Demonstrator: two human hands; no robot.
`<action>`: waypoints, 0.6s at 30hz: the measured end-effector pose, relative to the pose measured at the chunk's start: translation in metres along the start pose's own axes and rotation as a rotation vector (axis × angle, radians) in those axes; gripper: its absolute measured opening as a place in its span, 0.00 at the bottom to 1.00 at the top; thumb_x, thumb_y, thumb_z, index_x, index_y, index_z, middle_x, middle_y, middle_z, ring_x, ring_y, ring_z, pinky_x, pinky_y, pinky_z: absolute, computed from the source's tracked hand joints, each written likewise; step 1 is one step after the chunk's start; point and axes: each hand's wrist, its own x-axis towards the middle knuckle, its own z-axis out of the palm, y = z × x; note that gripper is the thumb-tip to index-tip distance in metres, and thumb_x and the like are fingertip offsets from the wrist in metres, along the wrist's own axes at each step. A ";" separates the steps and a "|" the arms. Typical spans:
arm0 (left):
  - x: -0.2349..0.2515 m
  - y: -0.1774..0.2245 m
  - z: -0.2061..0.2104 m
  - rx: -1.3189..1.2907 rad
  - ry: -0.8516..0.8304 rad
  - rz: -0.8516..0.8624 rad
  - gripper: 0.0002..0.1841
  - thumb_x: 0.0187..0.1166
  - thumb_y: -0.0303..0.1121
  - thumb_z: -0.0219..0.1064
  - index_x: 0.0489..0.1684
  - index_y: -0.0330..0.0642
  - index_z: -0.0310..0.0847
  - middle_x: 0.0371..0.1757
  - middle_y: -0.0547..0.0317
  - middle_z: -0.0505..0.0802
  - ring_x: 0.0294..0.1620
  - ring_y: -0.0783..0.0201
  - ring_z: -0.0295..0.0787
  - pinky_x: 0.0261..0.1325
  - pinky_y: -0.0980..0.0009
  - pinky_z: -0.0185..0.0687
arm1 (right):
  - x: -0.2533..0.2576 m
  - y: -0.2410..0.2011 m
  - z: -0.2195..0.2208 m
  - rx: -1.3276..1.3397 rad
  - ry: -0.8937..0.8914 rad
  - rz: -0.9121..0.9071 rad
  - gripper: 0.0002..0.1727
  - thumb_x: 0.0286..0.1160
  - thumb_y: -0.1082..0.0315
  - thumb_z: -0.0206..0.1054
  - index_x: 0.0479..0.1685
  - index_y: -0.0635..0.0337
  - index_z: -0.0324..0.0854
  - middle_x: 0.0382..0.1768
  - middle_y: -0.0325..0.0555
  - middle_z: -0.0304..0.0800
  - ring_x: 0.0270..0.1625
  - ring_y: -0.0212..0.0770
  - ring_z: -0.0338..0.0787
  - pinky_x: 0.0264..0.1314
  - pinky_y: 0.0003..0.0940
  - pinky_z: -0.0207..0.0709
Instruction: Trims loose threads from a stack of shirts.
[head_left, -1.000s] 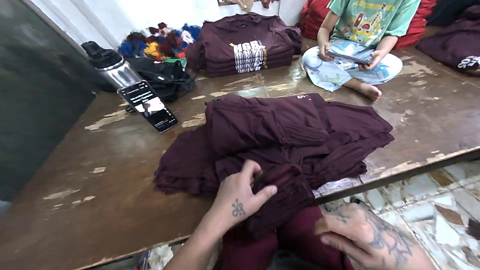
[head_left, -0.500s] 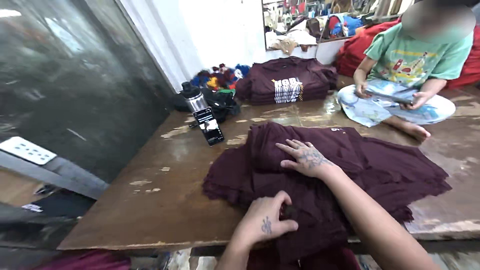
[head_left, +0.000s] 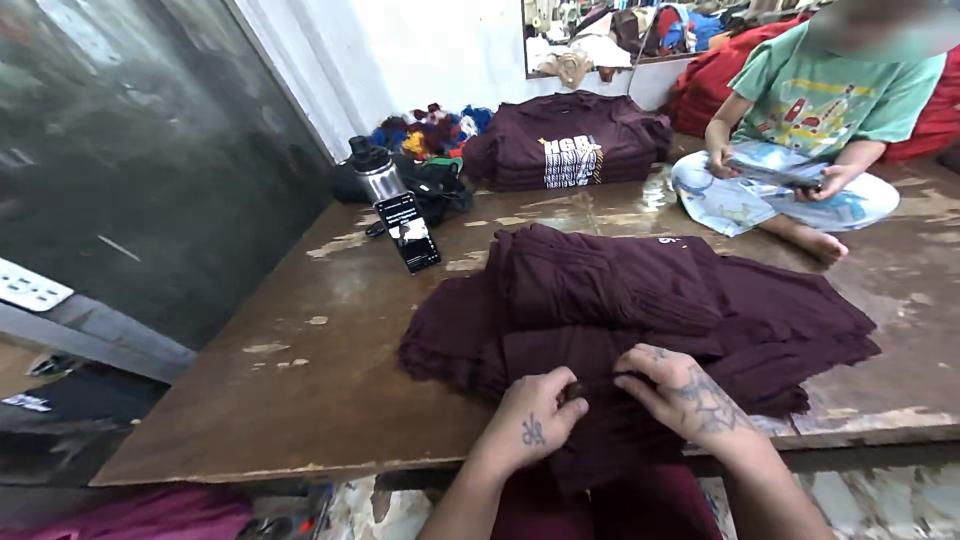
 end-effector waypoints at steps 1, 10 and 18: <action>0.000 -0.001 0.002 0.004 0.076 0.052 0.13 0.83 0.33 0.63 0.50 0.29 0.85 0.41 0.43 0.90 0.43 0.52 0.88 0.50 0.55 0.82 | 0.001 -0.001 -0.003 0.001 -0.007 0.006 0.08 0.71 0.70 0.66 0.38 0.64 0.90 0.35 0.53 0.94 0.37 0.50 0.95 0.42 0.45 0.89; -0.018 -0.012 -0.007 0.130 0.028 0.328 0.11 0.80 0.35 0.67 0.36 0.37 0.92 0.29 0.52 0.94 0.30 0.61 0.92 0.38 0.61 0.87 | -0.031 0.008 -0.012 -0.117 0.083 -0.141 0.09 0.59 0.72 0.66 0.34 0.59 0.91 0.35 0.55 0.89 0.39 0.53 0.92 0.40 0.46 0.87; 0.009 -0.004 0.021 -0.126 0.020 0.190 0.19 0.92 0.34 0.49 0.56 0.33 0.86 0.38 0.53 0.93 0.28 0.68 0.88 0.33 0.72 0.85 | -0.081 0.007 -0.022 -0.067 0.103 -0.103 0.12 0.82 0.67 0.61 0.39 0.59 0.91 0.34 0.48 0.91 0.39 0.38 0.91 0.48 0.24 0.84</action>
